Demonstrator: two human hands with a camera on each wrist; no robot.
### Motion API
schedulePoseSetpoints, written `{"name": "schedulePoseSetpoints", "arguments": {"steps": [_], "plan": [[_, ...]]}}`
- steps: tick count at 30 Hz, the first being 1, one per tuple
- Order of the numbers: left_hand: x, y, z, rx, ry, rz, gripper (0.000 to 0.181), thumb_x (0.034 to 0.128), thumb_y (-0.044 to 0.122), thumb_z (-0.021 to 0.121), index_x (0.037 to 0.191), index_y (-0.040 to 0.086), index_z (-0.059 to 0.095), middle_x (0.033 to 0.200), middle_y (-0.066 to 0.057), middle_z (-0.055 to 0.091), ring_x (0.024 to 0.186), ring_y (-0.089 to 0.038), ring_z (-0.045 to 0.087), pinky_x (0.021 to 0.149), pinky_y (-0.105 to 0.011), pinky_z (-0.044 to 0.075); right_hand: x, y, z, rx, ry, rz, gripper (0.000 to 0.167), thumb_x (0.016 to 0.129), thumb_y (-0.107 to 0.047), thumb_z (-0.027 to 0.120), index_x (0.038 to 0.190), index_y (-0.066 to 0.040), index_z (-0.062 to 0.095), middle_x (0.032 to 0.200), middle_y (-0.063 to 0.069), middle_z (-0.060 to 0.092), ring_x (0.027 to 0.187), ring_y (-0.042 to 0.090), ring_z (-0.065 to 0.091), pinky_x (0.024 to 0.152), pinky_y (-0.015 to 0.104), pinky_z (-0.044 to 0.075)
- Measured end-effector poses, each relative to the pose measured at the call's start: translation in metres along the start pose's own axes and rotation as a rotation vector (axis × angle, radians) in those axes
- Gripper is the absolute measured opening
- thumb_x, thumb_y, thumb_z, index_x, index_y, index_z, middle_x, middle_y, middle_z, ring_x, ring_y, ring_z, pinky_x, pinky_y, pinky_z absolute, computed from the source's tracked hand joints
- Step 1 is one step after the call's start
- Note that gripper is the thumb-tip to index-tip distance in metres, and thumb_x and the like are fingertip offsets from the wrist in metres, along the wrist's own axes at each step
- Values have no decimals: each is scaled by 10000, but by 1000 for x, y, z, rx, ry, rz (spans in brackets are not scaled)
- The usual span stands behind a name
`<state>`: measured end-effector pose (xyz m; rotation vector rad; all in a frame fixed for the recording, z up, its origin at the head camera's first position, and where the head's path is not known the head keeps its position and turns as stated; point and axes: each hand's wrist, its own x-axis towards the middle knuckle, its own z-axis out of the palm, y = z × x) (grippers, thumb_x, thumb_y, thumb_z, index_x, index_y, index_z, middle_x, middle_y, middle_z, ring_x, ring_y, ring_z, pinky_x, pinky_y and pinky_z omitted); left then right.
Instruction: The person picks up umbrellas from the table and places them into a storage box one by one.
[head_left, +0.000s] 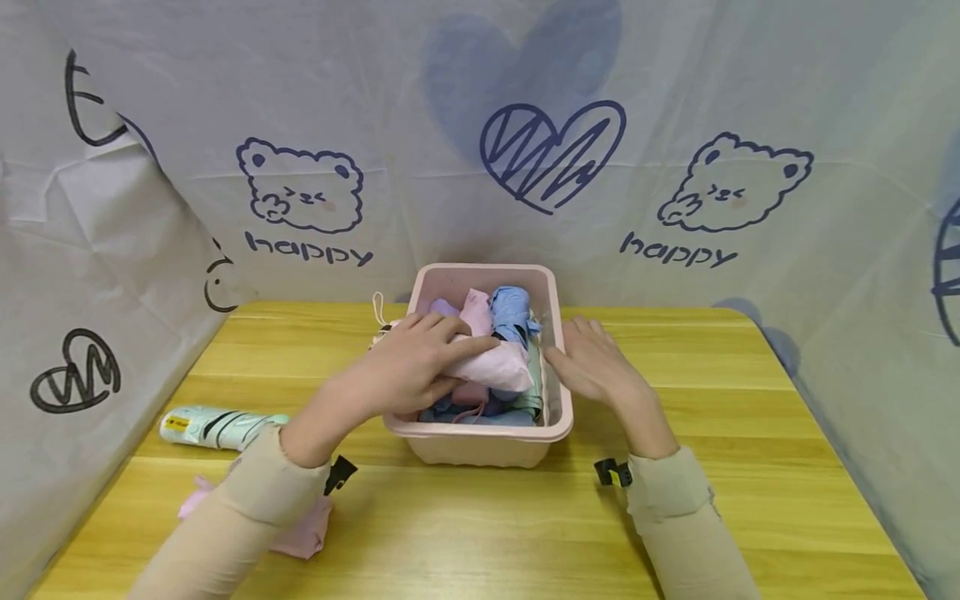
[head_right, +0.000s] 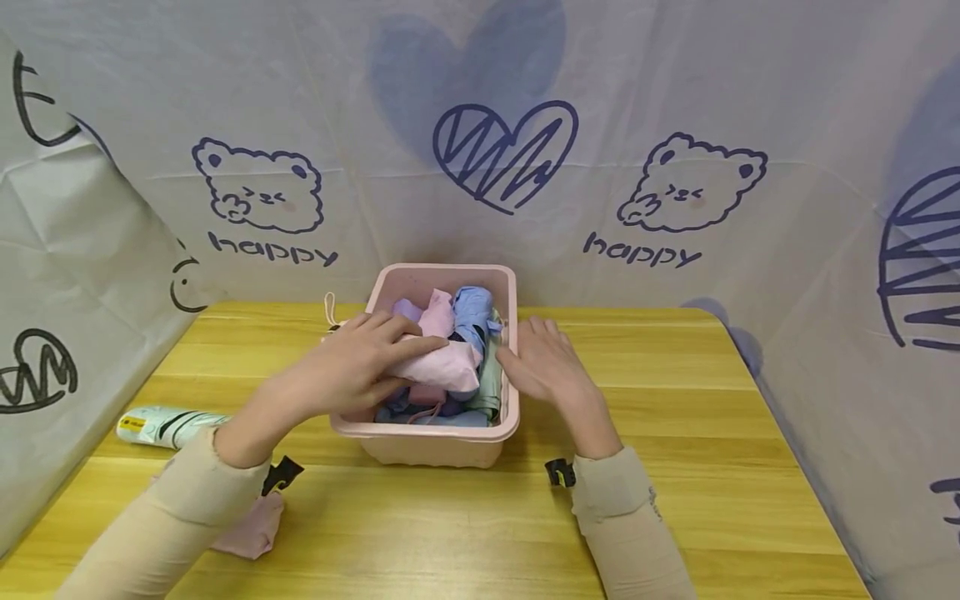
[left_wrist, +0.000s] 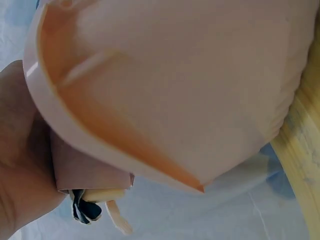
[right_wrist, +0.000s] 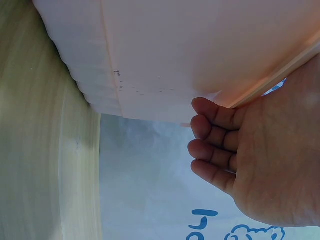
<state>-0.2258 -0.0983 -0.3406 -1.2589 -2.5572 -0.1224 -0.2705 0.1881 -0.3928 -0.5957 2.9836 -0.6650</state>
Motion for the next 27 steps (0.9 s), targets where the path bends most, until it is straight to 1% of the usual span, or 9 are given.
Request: {"name": "schedulePoseSetpoints", "arguments": {"steps": [5, 10, 12, 14, 19, 22, 27], "plan": [[6, 6, 5, -53, -64, 34, 556, 921, 340, 787, 1443, 262, 613, 1130, -37, 663, 1024, -235, 602, 900, -447, 502, 0, 1, -1, -5, -2, -1, 492, 1040, -403, 388, 1208, 31, 546, 1104, 148, 517, 1005, 310, 417, 867, 436, 376], [10, 10, 10, -99, -156, 38, 571, 934, 302, 776, 1471, 261, 586, 1188, -30, 669, 1081, -231, 615, 958, -435, 512, 1, 0, -1, -5, 2, 0, 487, 1036, -415, 390, 1180, 21, 553, 1100, 147, 520, 1004, 313, 419, 861, 429, 376], [11, 12, 11, -130, -191, 31, 580, 937, 280, 773, 1481, 258, 574, 1230, -31, 667, 1116, -233, 615, 985, -436, 507, 1, 1, -1, -4, 6, -1, 476, 1032, -411, 390, 1170, 14, 554, 1103, 149, 523, 1006, 316, 421, 858, 432, 378], [11, 13, 13, -157, -219, 27, 586, 939, 272, 771, 1489, 260, 568, 1243, -26, 663, 1117, -227, 619, 980, -427, 513, 1, 0, -1, -2, 7, -2, 479, 1030, -409, 388, 1181, 12, 557, 1114, 150, 526, 1014, 318, 423, 863, 437, 380], [12, 16, 19, -226, -252, 14, 578, 942, 305, 766, 1486, 266, 576, 1233, -2, 666, 1103, -186, 633, 952, -410, 539, 2, 0, -1, 4, 6, -8, 493, 1029, -399, 389, 1222, 20, 561, 1121, 151, 529, 1019, 318, 424, 870, 441, 378], [13, 17, 20, -270, -283, -9, 584, 948, 339, 755, 1496, 269, 565, 1265, 13, 671, 1129, -161, 635, 967, -412, 539, 2, 1, -1, 4, 3, -6, 499, 1034, -388, 393, 1243, 35, 555, 1119, 153, 523, 1016, 317, 421, 870, 440, 376], [17, 15, 25, -387, -367, -60, 581, 979, 316, 721, 1523, 225, 538, 1410, -5, 640, 1258, -171, 612, 1085, -393, 479, 2, 0, -1, 6, -2, 6, 518, 1037, -390, 395, 1277, 45, 542, 1125, 152, 518, 1013, 312, 416, 862, 432, 371]]}}
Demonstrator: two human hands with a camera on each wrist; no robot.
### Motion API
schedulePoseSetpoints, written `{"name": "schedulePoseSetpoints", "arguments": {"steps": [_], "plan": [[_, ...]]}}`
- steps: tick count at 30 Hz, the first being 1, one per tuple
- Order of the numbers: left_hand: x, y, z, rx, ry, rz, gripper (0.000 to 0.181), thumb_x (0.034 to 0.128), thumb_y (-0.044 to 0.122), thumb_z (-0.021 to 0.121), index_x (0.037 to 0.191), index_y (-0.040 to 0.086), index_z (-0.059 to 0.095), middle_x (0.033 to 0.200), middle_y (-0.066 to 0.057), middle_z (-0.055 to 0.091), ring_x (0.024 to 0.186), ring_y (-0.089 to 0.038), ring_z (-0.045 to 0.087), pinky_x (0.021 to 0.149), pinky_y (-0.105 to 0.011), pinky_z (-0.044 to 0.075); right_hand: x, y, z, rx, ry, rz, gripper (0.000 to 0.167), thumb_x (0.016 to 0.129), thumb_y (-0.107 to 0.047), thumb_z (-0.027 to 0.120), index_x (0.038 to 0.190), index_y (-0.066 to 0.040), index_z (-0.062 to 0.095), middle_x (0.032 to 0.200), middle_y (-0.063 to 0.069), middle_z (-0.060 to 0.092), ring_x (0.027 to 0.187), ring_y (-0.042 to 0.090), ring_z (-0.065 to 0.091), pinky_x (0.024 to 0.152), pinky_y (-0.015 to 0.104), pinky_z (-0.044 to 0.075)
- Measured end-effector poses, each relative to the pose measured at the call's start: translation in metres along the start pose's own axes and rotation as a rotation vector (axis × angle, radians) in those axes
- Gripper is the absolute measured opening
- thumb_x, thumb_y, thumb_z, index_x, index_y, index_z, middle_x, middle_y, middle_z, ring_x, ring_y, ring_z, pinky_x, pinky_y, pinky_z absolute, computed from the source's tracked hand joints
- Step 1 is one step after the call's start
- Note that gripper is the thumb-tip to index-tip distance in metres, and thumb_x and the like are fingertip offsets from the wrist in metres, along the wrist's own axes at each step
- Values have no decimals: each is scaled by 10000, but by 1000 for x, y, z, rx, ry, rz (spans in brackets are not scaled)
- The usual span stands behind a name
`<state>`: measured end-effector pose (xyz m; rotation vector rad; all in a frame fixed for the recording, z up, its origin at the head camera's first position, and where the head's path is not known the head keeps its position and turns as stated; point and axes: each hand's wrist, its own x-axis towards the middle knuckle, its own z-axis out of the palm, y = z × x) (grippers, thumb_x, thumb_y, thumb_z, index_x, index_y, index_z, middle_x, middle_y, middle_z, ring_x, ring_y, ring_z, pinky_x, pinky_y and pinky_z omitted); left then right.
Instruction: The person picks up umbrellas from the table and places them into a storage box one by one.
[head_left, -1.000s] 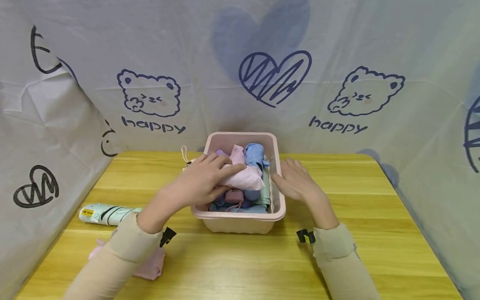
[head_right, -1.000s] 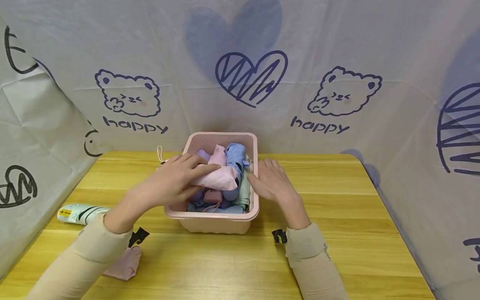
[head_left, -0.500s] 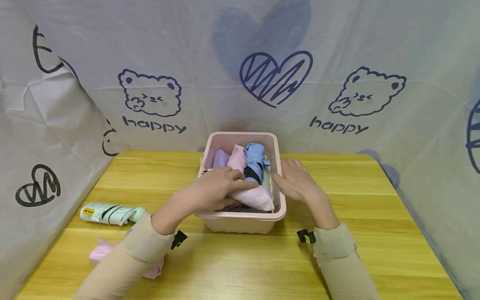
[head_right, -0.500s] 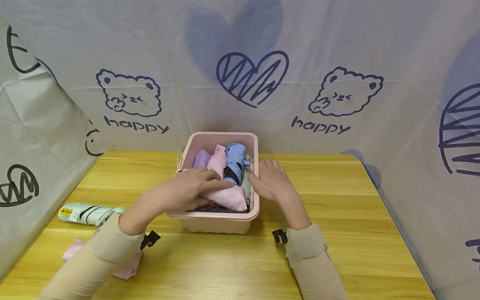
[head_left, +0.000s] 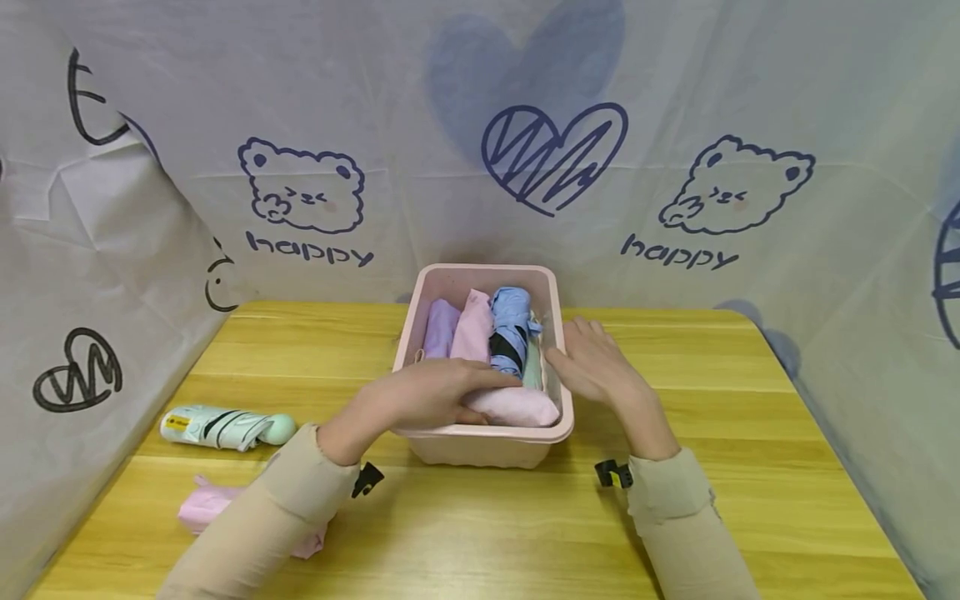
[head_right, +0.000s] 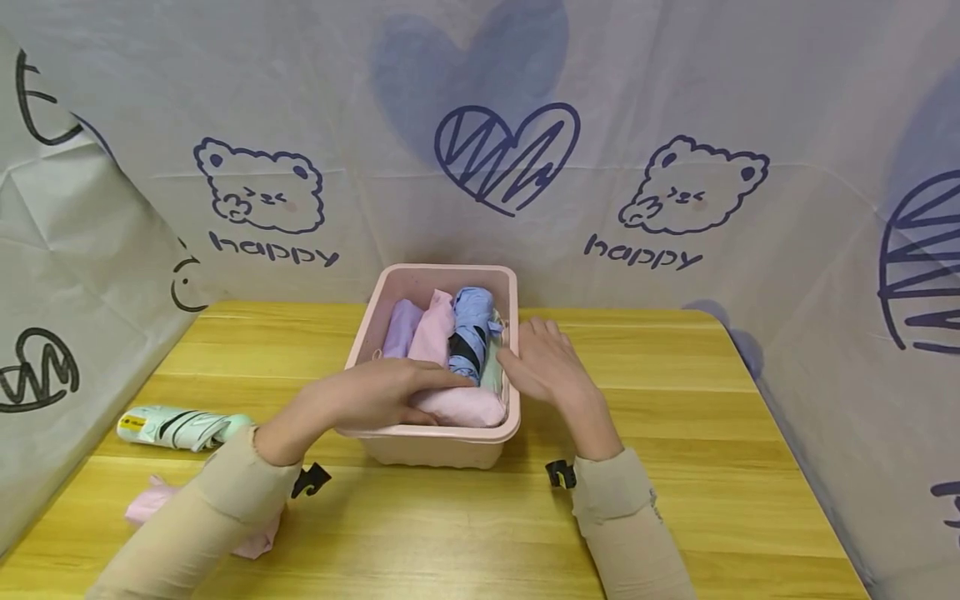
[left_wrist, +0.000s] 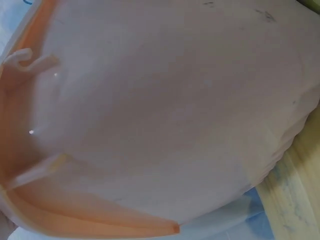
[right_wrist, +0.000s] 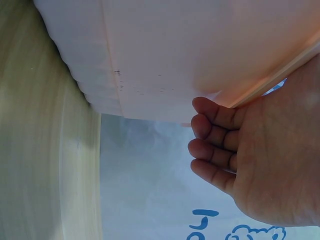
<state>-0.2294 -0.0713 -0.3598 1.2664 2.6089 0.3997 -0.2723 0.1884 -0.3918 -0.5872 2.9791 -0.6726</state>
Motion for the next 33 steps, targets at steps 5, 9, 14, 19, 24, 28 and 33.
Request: {"name": "schedulePoseSetpoints", "arguments": {"steps": [5, 9, 14, 19, 24, 28, 33], "plan": [[4, -4, 3, -74, -45, -28, 482, 985, 244, 718, 1453, 196, 613, 1387, 25, 659, 1237, -148, 625, 1104, -354, 459, 0, -1, 0, 4, 5, -3, 520, 1039, -407, 395, 1265, 37, 547, 1136, 155, 527, 1018, 314, 422, 867, 434, 374], [6, -7, 6, -88, -79, -50, 448, 938, 154, 755, 1377, 202, 679, 1308, 45, 697, 1136, -112, 648, 1052, -329, 490, -1, -1, 0, 8, 12, -8, 534, 1047, -425, 391, 1274, 30, 552, 1156, 161, 538, 1031, 321, 427, 880, 445, 380], [8, -8, 9, -102, -107, -84, 473, 890, 125, 792, 1347, 209, 703, 1268, 45, 711, 1070, -98, 645, 1006, -303, 507, -1, -1, 0, 15, 8, -12, 546, 1052, -429, 388, 1301, 30, 548, 1169, 164, 536, 1039, 321, 422, 886, 449, 377], [8, -10, 10, -105, -116, -101, 483, 886, 142, 803, 1350, 233, 705, 1232, 49, 721, 998, -93, 641, 962, -285, 518, -1, -1, -1, 20, 10, -16, 541, 1054, -430, 386, 1283, 30, 557, 1145, 159, 533, 1024, 320, 421, 869, 443, 373], [8, -11, 10, -125, -129, -73, 441, 916, 140, 775, 1341, 243, 715, 1219, 64, 719, 991, -76, 626, 970, -272, 515, -2, 0, 0, 27, 21, -19, 543, 1043, -445, 380, 1249, 19, 570, 1124, 153, 535, 1013, 321, 422, 857, 439, 371], [8, -12, 9, -129, -146, -59, 404, 953, 167, 742, 1348, 247, 711, 1201, 77, 719, 992, -57, 622, 965, -259, 514, -2, 0, 0, 25, 22, -16, 550, 1040, -449, 375, 1258, 17, 568, 1128, 152, 533, 1019, 322, 422, 863, 442, 373], [5, -11, 6, -141, -129, -60, 395, 954, 170, 746, 1345, 216, 715, 1215, 64, 724, 1028, -54, 636, 973, -265, 519, -1, 0, 0, 20, 21, -13, 534, 1049, -463, 380, 1240, -2, 569, 1132, 149, 539, 1024, 319, 425, 863, 441, 375]]}}
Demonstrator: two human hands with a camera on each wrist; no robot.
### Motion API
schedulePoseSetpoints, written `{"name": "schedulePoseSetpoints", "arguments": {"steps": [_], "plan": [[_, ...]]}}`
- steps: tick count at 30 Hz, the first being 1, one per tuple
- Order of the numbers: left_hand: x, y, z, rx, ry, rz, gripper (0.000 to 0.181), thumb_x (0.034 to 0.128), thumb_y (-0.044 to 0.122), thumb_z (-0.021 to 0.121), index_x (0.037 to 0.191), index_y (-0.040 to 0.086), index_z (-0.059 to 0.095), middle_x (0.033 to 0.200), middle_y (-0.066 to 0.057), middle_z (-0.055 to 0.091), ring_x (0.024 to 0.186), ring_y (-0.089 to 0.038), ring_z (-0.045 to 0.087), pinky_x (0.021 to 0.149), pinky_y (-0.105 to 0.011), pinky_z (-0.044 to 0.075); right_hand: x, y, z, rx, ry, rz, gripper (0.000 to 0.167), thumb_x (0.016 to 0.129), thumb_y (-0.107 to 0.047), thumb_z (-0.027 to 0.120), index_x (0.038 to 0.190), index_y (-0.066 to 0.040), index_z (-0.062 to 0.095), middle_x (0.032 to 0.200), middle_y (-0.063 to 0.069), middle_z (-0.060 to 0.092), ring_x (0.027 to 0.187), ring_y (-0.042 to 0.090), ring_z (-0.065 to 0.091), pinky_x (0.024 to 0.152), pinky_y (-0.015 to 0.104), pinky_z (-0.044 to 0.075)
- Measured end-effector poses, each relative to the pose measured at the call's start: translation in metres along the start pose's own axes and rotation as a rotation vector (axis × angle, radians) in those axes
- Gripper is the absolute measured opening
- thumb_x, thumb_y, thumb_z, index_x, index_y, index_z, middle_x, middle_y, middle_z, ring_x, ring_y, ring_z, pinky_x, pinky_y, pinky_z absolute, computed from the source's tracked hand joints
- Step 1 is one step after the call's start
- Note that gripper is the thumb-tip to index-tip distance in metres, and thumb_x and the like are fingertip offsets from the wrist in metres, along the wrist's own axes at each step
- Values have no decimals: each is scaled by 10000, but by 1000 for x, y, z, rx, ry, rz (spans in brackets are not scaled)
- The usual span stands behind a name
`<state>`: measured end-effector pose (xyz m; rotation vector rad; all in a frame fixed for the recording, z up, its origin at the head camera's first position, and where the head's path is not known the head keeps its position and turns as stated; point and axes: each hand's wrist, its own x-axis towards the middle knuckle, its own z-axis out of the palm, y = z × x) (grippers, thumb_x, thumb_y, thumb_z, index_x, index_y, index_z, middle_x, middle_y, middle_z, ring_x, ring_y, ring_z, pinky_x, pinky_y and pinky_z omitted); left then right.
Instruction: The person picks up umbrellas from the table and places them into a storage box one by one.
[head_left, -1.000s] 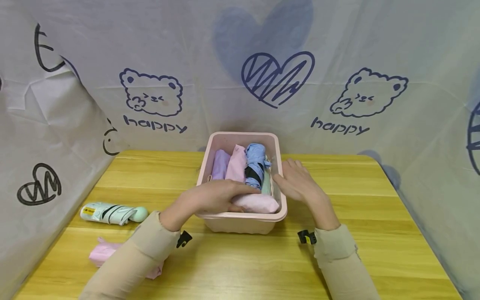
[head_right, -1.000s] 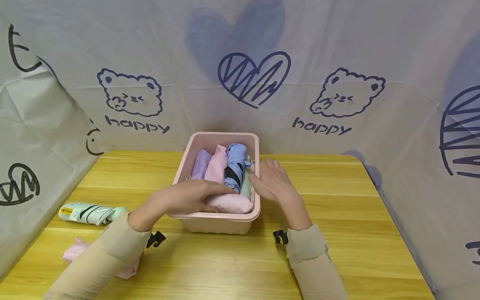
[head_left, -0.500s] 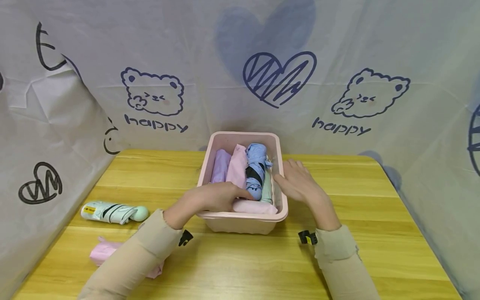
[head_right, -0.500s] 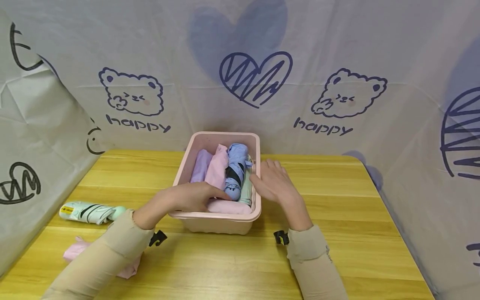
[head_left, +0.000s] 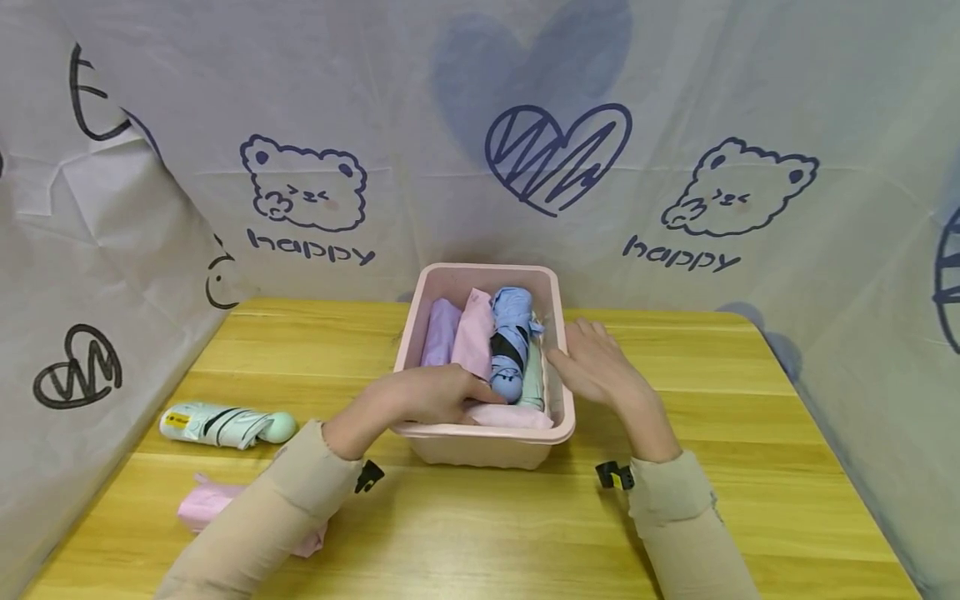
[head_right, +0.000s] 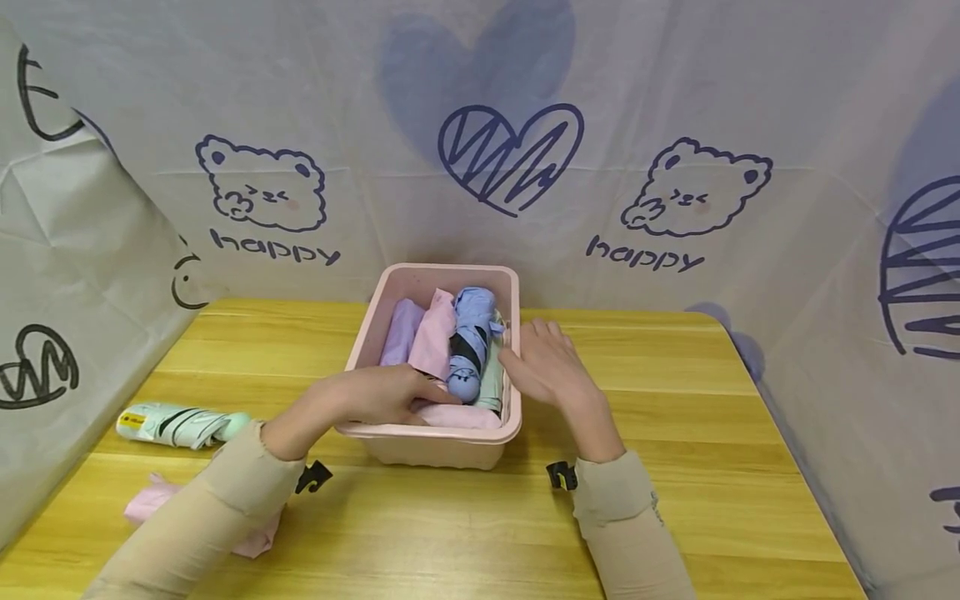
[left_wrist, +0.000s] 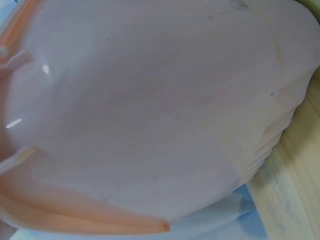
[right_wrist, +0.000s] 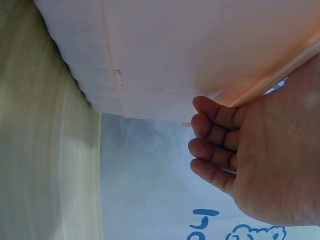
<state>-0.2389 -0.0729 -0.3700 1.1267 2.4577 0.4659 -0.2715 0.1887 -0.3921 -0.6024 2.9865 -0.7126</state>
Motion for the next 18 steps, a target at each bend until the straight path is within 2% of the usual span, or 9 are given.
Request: {"name": "schedulePoseSetpoints", "arguments": {"steps": [4, 10, 13, 18], "plan": [[-4, 2, -3, 21, 55, 5, 348, 928, 146, 777, 1275, 153, 755, 1210, 39, 741, 1053, -62, 660, 982, -290, 530, 0, 0, -1, 2, -4, 3, 535, 1057, -460, 384, 1260, 1, 564, 1131, 146, 539, 1026, 315, 428, 861, 435, 375], [-15, 0, -8, 24, 141, 58, 284, 946, 179, 763, 1218, 98, 764, 1091, 13, 744, 938, -92, 673, 892, -333, 568, 0, -1, -1, 3, -10, 5, 528, 1061, -458, 381, 1224, 9, 565, 1097, 137, 531, 1001, 305, 422, 838, 416, 365], [-22, -2, -9, 27, 225, 69, 317, 968, 204, 736, 1257, 72, 732, 1113, -7, 737, 949, -142, 680, 892, -364, 568, 0, -1, 0, 7, -9, 5, 531, 1058, -455, 384, 1227, 13, 569, 1091, 134, 531, 995, 303, 420, 831, 409, 360], [-36, -4, -10, 54, 395, 49, 354, 975, 192, 723, 1300, 55, 689, 1191, -52, 726, 1058, -219, 679, 961, -407, 544, 0, 0, 1, 6, -7, 9, 531, 1057, -450, 386, 1229, 18, 569, 1086, 137, 530, 992, 306, 419, 827, 405, 355]]}}
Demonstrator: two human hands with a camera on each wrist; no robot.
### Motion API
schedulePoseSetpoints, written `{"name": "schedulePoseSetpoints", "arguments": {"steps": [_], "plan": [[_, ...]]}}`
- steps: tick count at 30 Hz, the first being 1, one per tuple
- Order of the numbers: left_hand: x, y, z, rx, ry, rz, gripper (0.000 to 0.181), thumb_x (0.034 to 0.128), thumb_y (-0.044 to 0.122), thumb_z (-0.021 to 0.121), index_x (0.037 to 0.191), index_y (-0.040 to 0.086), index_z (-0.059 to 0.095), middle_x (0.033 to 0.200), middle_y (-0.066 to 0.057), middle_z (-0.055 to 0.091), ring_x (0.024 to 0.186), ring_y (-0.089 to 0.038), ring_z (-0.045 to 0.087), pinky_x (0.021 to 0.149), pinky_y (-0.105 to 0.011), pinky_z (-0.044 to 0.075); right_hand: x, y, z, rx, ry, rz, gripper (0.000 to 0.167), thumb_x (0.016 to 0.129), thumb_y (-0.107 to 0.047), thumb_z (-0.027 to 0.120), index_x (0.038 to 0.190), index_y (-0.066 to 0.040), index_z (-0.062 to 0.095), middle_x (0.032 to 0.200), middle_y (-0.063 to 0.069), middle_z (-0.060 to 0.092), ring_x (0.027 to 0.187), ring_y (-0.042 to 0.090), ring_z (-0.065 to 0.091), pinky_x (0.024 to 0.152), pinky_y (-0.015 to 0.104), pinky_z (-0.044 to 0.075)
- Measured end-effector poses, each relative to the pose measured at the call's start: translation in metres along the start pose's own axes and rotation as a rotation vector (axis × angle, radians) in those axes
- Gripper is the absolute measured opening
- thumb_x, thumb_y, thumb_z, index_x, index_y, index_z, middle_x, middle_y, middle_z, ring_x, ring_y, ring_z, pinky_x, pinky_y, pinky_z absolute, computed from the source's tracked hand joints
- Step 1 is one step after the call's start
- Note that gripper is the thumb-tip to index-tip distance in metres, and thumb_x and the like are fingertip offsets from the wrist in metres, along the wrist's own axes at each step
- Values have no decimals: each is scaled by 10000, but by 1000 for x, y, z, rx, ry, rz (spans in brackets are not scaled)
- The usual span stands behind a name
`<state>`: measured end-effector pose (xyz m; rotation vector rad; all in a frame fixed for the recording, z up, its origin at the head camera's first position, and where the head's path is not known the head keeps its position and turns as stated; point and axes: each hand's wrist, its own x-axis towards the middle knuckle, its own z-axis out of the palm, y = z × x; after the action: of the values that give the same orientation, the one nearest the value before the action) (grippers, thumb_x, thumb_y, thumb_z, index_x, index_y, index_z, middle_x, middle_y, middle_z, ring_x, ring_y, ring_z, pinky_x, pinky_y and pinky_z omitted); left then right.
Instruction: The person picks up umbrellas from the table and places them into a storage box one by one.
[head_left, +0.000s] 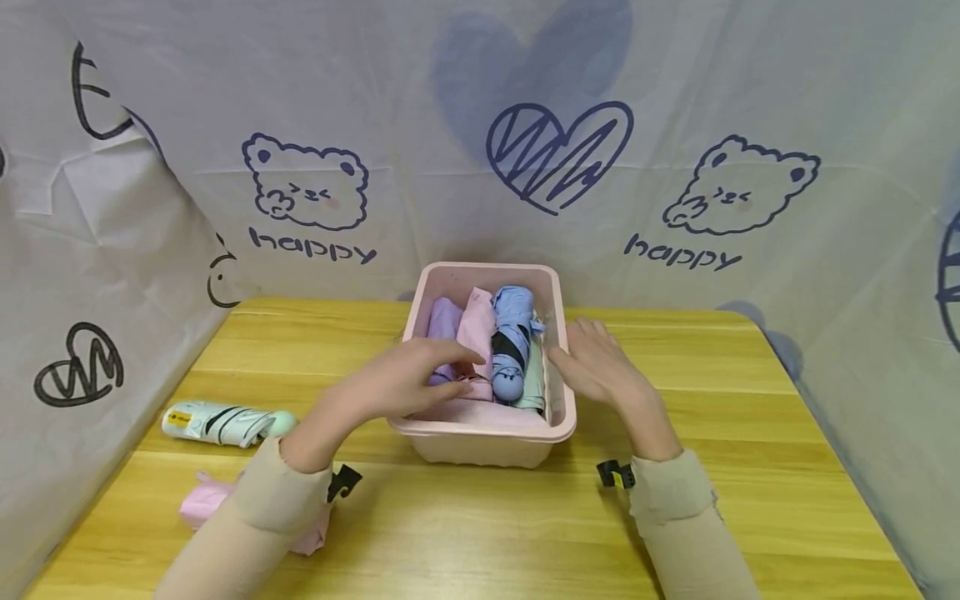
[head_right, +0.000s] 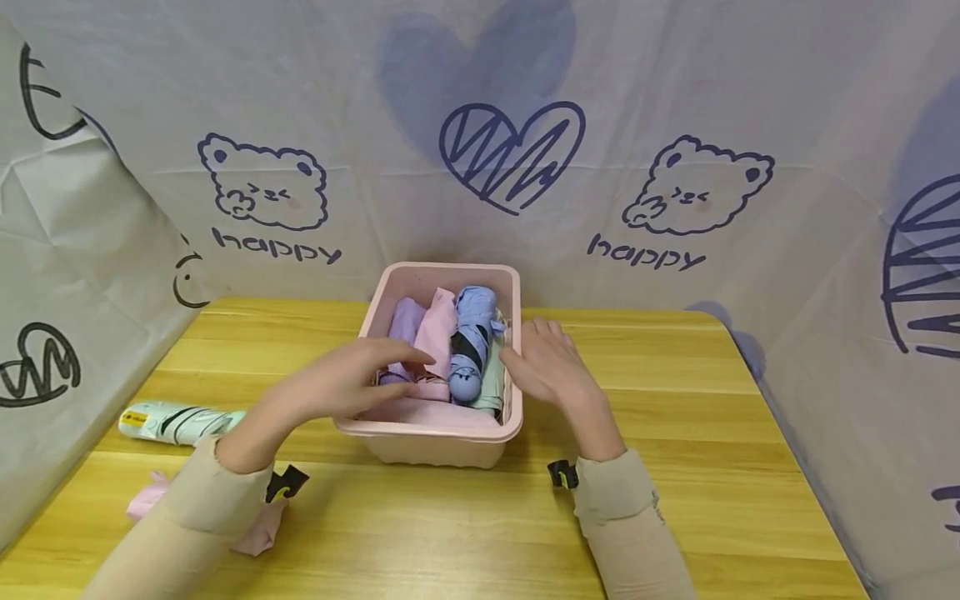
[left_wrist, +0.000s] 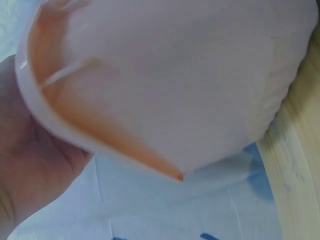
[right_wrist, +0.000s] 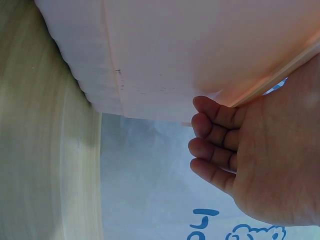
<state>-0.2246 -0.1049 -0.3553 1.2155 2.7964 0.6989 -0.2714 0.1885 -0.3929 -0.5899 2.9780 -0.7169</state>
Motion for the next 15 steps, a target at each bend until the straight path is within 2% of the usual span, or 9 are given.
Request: {"name": "schedulePoseSetpoints", "arguments": {"steps": [5, 8, 11, 15], "plan": [[-16, -3, -8, 67, 195, 5, 409, 957, 166, 737, 1347, 76, 657, 1346, -83, 657, 1250, -270, 610, 1074, -468, 485, 0, 0, -1, 2, -3, -1, 547, 1055, -446, 385, 1269, 23, 565, 1108, 143, 537, 1005, 311, 421, 841, 417, 363], [-26, -9, -13, 95, 286, 6, 459, 954, 147, 732, 1396, 79, 626, 1405, -103, 622, 1323, -308, 569, 1123, -492, 442, 0, 0, 0, 4, -5, -2, 549, 1054, -448, 377, 1260, 23, 568, 1109, 143, 542, 1005, 308, 421, 846, 420, 365], [-37, -18, -17, 123, 352, 0, 496, 953, 136, 730, 1429, 83, 600, 1430, -113, 606, 1340, -320, 557, 1131, -499, 432, 0, 0, -1, 11, -7, -2, 552, 1053, -454, 370, 1251, 20, 573, 1104, 138, 542, 1003, 303, 418, 851, 417, 364], [-54, -29, -22, 159, 391, -41, 569, 955, 144, 729, 1490, 96, 542, 1484, -104, 569, 1374, -322, 529, 1140, -519, 414, 0, -1, -1, 10, -6, -7, 557, 1054, -456, 369, 1256, 22, 571, 1105, 139, 540, 1005, 306, 418, 853, 420, 366]]}}
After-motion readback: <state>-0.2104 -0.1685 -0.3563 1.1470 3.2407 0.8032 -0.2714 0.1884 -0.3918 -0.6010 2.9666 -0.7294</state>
